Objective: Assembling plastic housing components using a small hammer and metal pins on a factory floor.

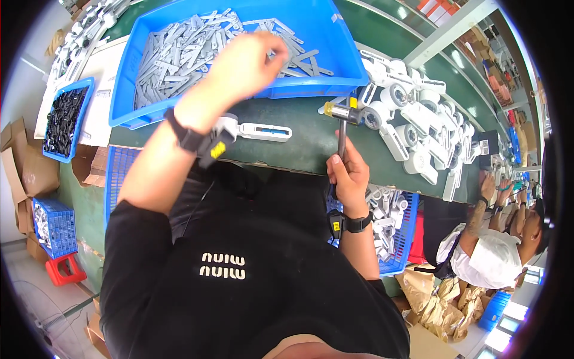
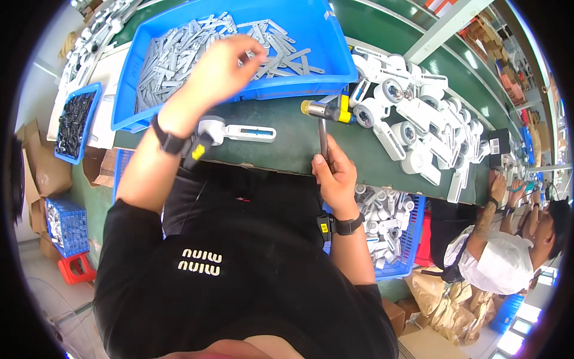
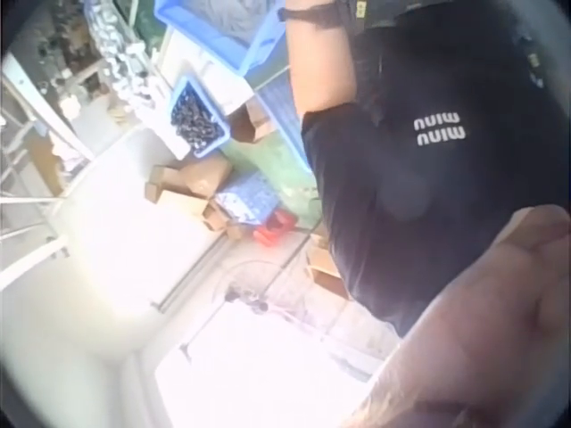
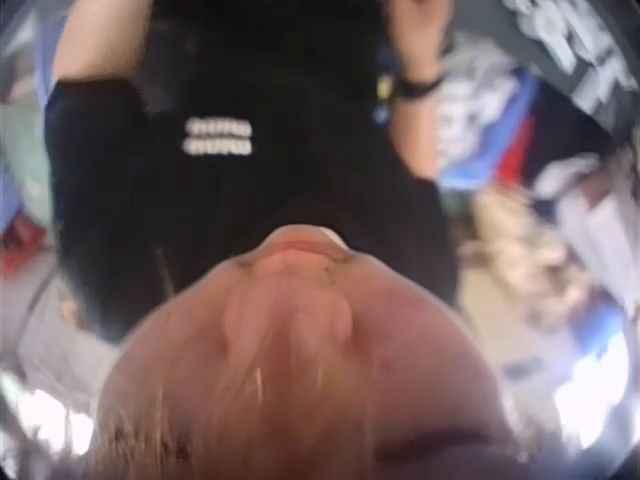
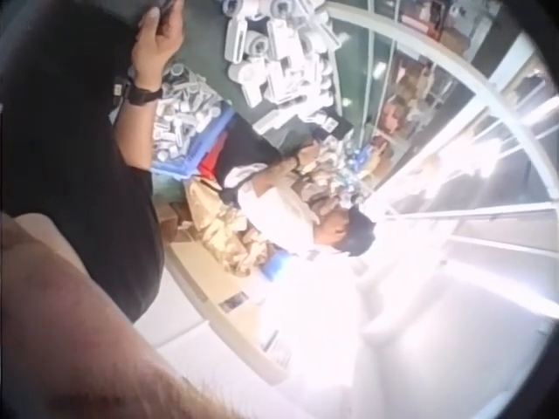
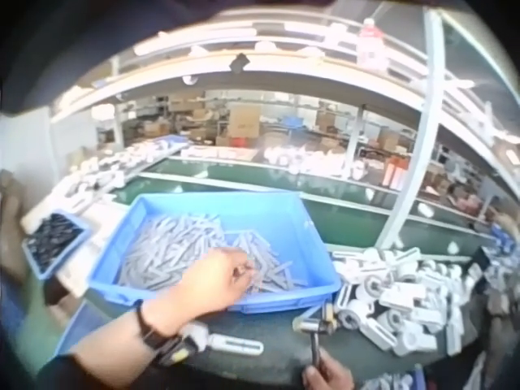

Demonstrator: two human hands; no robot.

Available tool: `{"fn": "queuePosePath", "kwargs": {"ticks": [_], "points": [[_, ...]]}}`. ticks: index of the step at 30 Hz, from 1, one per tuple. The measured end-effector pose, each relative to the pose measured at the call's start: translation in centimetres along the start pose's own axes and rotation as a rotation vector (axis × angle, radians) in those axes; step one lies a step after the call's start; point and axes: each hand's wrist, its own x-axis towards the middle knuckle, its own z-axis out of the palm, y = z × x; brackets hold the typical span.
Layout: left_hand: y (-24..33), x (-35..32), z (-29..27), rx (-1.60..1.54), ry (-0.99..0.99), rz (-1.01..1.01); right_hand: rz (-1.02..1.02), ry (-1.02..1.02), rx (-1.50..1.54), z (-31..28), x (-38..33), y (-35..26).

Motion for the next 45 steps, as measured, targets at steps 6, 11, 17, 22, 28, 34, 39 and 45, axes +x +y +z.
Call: {"fn": "queuePosePath", "kwargs": {"ticks": [6, 11, 17, 22, 28, 34, 39, 45], "points": [[-6.0, 6.0, 1.8, 0.554, -0.356, -0.146, -0.036, 0.002, -0.064, -0.3, 0.1, 0.6], [-9.6, 6.0, 4.6, 0.393, -0.569, -0.222, -0.024, 0.020, 0.007, -0.4, -0.1, 0.0], [-9.7, 5.9, 3.4, 0.417, -0.407, -0.327, 0.009, -0.016, 0.076, -0.8, 0.3, -0.5], [-8.8, 4.5, 1.0, 0.181, -0.250, -0.256, 0.041, -0.015, -0.018, 0.0, 0.4, -1.2], [-0.6, -2.5, -2.2, -0.468, -0.124, -0.034, 0.198, 0.022, 0.034, -0.3, 1.3, -2.3], [0.9, -9.6, -2.0, -0.438, 0.002, 0.316, 0.205, 0.019, 0.042, 0.2, 2.5, -2.1], [0.5, -13.8, -0.5, -0.621, 0.033, 0.221, 0.205, -0.043, 0.307, 5.8, 1.7, -3.9], [0.2, -15.6, -0.4, -0.543, 0.001, 0.239, 0.236, -0.096, 0.160, 8.9, 1.9, -3.5]]}}
